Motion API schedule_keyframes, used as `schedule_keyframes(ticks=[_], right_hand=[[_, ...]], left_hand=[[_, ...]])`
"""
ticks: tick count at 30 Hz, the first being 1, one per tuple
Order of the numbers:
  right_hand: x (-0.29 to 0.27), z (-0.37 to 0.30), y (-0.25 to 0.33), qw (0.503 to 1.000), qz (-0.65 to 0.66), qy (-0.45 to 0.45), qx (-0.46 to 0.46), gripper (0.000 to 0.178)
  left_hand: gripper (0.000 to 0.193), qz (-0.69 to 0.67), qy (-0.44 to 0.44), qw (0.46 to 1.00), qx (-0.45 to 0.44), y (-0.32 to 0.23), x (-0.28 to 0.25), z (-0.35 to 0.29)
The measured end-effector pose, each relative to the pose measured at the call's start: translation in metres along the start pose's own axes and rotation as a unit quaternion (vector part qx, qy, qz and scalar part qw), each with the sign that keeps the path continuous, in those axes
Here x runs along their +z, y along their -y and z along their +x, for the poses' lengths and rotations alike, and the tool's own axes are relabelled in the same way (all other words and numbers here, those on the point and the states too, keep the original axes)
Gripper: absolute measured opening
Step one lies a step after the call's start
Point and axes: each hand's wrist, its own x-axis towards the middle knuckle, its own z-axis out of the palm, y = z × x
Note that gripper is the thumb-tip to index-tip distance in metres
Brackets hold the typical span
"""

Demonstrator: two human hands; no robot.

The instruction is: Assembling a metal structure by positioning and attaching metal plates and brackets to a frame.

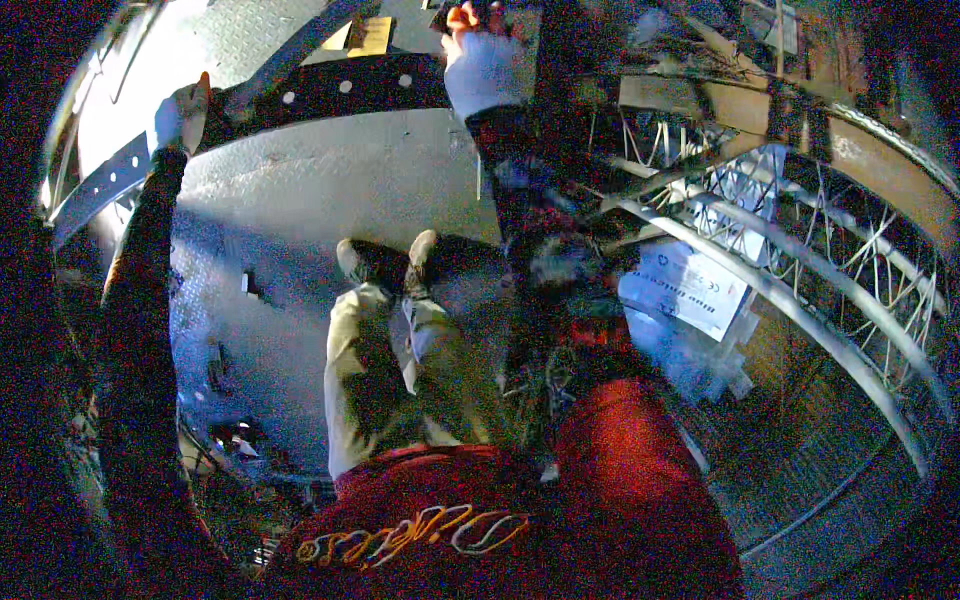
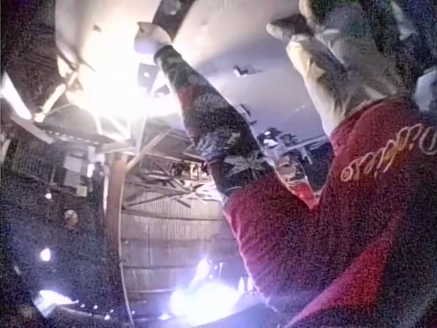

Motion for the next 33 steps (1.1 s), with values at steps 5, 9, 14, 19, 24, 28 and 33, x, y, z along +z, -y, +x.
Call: schedule_keyframes(ticks=[5, 9, 14, 19, 24, 28, 33], right_hand=[[0.002, -0.095, 0.025, 0.992, -0.046, 0.099, -0.067, 0.046], [0.000, -0.015, 0.003, 0.998, 0.062, -0.021, -0.020, 0.026], [0.003, -0.058, 0.005, 0.997, -0.044, -0.033, -0.057, 0.039], [-0.002, -0.069, 0.018, 0.990, -0.024, 0.136, 0.042, 0.035], [-0.003, -0.013, 0.031, 0.987, 0.134, 0.067, 0.061, 0.030], [0.001, -0.101, 0.027, 0.983, -0.085, 0.156, -0.038, 0.051], [-0.005, -0.008, -0.008, 0.997, 0.071, -0.009, 0.005, 0.032]], left_hand=[[0.058, 0.006, -0.021, 1.000, -0.002, 0.014, -0.003, -0.008], [0.057, 0.004, 0.000, 1.000, 0.002, 0.005, -0.002, -0.002], [0.057, -0.027, -0.004, 1.000, 0.006, -0.005, 0.005, -0.006], [0.056, -0.004, 0.013, 1.000, -0.016, 0.009, -0.008, -0.006], [0.057, 0.011, -0.004, 1.000, -0.008, 0.019, -0.005, -0.016], [0.059, 0.021, -0.008, 1.000, -0.005, 0.010, -0.002, -0.006], [0.060, -0.011, 0.007, 1.000, -0.014, -0.014, -0.002, -0.002]])
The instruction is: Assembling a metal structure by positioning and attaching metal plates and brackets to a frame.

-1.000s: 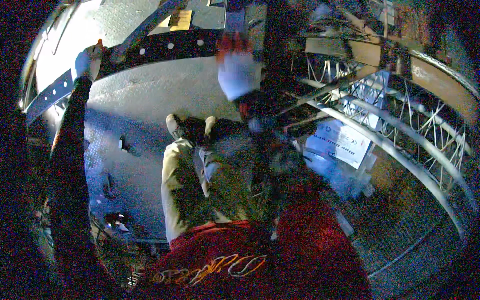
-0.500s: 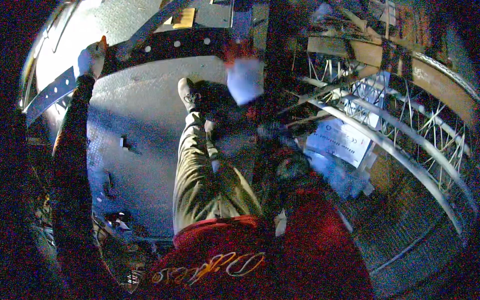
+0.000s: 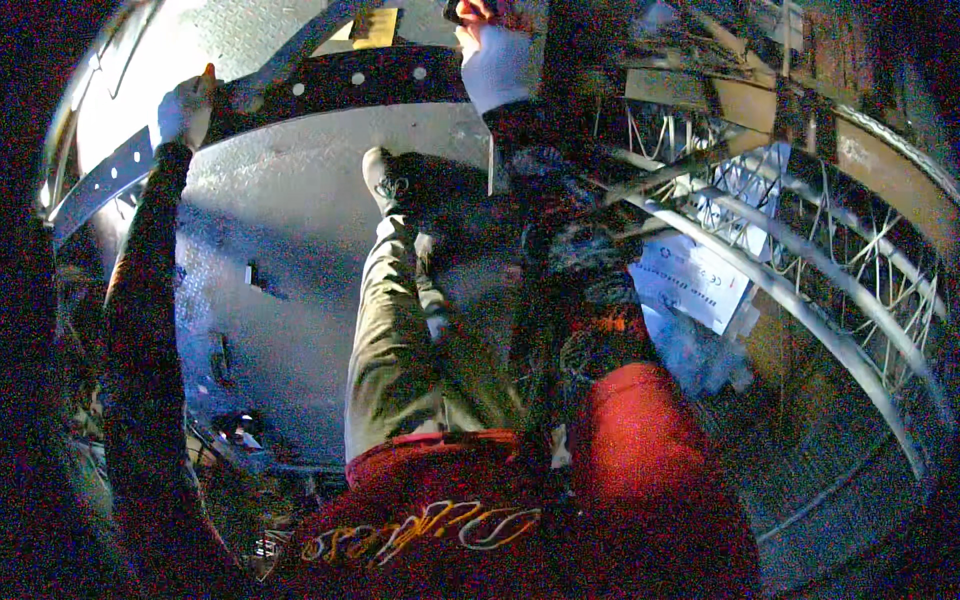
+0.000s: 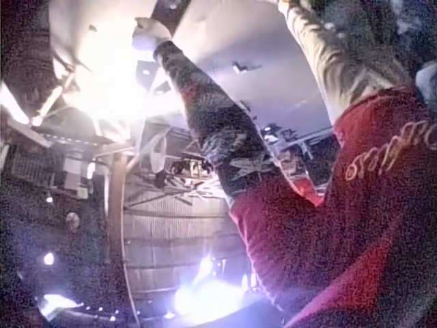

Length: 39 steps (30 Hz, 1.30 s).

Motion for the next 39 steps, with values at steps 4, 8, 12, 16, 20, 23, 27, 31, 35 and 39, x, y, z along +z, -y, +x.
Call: schedule_keyframes(ticks=[4, 8, 12, 16, 20, 23, 27, 31, 35, 39], right_hand=[[0.014, -0.055, 0.019, 0.978, -0.189, -0.006, -0.093, 0.055], [0.013, -0.075, 0.034, 0.994, -0.094, 0.027, -0.058, 0.046], [-0.004, 0.007, 0.000, 0.983, 0.122, 0.075, 0.114, 0.041], [0.006, -0.076, 0.018, 0.992, -0.122, 0.030, -0.029, 0.054], [0.010, -0.067, 0.013, 0.997, -0.061, 0.038, 0.032, 0.038], [0.014, 0.003, -0.008, 0.997, -0.002, -0.051, 0.065, 0.025], [0.012, -0.043, 0.004, 0.995, 0.007, -0.091, 0.042, 0.032], [0.003, -0.089, 0.033, 0.997, -0.057, 0.036, 0.044, 0.047], [0.006, -0.003, -0.006, 0.945, 0.247, -0.123, 0.177, 0.034], [0.031, -0.071, 0.030, 0.945, 0.277, -0.097, 0.148, 0.040]], left_hand=[[0.060, 0.005, -0.020, 1.000, 0.020, 0.028, 0.009, 0.000], [0.059, 0.026, -0.026, 0.999, 0.015, 0.034, -0.008, -0.007], [0.050, 0.046, 0.041, 0.998, -0.015, 0.014, 0.006, 0.008], [0.057, 0.001, -0.023, 1.000, 0.012, 0.018, 0.009, -0.003], [0.058, -0.032, -0.020, 0.999, -0.003, 0.021, 0.003, -0.003], [0.058, -0.001, -0.009, 1.000, 0.005, 0.017, 0.005, 0.001], [0.059, -0.010, -0.001, 1.000, 0.004, 0.016, 0.017, 0.002], [0.055, 0.013, -0.013, 1.000, 0.018, 0.031, 0.002, -0.007], [0.056, -0.023, -0.016, 0.999, 0.022, 0.013, 0.014, 0.013], [0.056, 0.012, -0.006, 1.000, -0.005, 0.040, 0.005, -0.005]])
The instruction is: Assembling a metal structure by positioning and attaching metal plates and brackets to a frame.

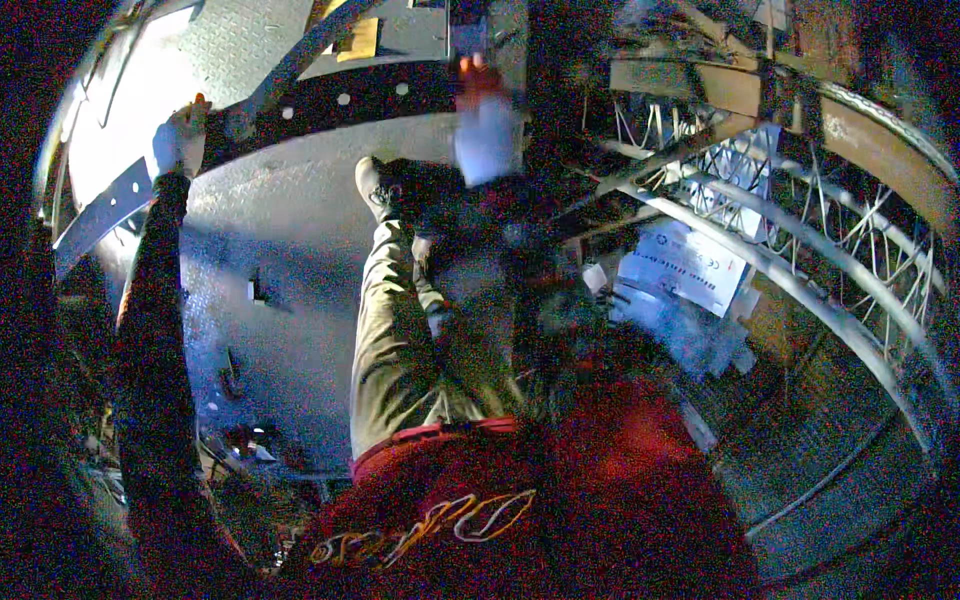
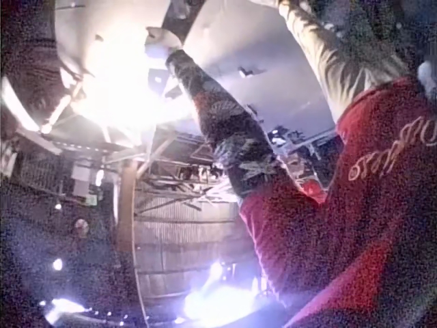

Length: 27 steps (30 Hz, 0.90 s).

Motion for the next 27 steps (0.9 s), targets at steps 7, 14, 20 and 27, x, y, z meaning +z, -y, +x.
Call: schedule_keyframes(ticks=[7, 14, 20, 27], right_hand=[[0.001, 0.055, -0.005, 0.981, -0.075, -0.074, 0.161, 0.030], [-0.016, -0.024, -0.018, 0.984, -0.052, -0.162, 0.053, 0.028], [-0.018, 0.075, -0.002, 0.979, -0.036, -0.040, 0.198, 0.038], [-0.009, 0.012, 0.015, 0.979, -0.202, -0.013, 0.022, 0.032]], left_hand=[[0.056, -0.008, 0.001, 1.000, 0.001, -0.006, 0.005, 0.003], [0.056, -0.021, 0.003, 1.000, 0.019, -0.020, 0.002, 0.004], [0.056, 0.005, 0.006, 1.000, 0.012, -0.012, 0.007, 0.005], [0.046, 0.009, 0.004, 1.000, -0.003, 0.005, -0.009, -0.006]])
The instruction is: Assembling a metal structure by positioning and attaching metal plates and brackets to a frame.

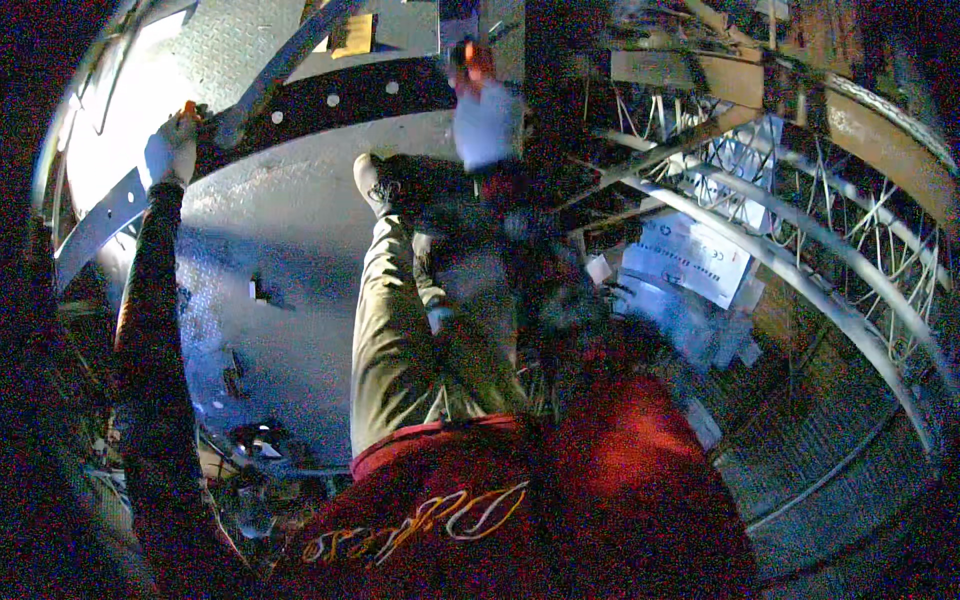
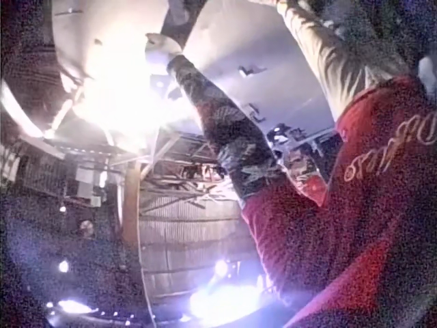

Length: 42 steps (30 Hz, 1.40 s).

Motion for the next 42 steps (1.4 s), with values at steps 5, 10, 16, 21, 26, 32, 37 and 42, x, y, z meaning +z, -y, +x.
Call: schedule_keyframes(ticks=[5, 10, 16, 21, 26, 32, 37, 42], right_hand=[[-0.006, 0.063, -0.014, 0.942, 0.119, 0.173, 0.260, 0.038], [0.000, -0.010, -0.034, 0.977, -0.160, 0.082, -0.116, 0.052], [-0.002, 0.072, 0.000, 0.990, -0.036, 0.028, -0.136, 0.028], [-0.003, 0.004, -0.010, 0.955, -0.216, 0.058, -0.194, 0.039], [0.006, 0.093, -0.017, 0.984, -0.095, 0.028, -0.149, 0.027], [0.001, 0.004, -0.018, 0.938, -0.231, 0.052, -0.252, 0.045], [0.001, 0.084, -0.010, 0.973, -0.058, 0.133, -0.179, 0.034], [-0.005, 0.009, 0.000, 0.956, -0.163, 0.093, -0.223, 0.035]], left_hand=[[0.047, -0.025, 0.001, 0.999, 0.023, -0.030, 0.005, 0.005], [0.051, -0.007, -0.062, 0.997, 0.044, -0.023, 0.010, 0.011], [0.053, -0.018, -0.052, 0.998, 0.039, -0.017, 0.017, 0.012], [0.051, -0.027, -0.046, 0.998, 0.041, -0.018, 0.008, 0.008], [0.051, -0.027, -0.020, 0.999, 0.011, -0.040, 0.007, 0.012], [0.049, -0.015, -0.043, 0.998, 0.049, -0.037, 0.003, 0.003], [0.045, -0.019, -0.032, 0.998, 0.055, -0.039, 0.001, 0.001], [0.046, -0.056, 0.007, 0.997, -0.046, -0.033, 0.000, -0.001]])
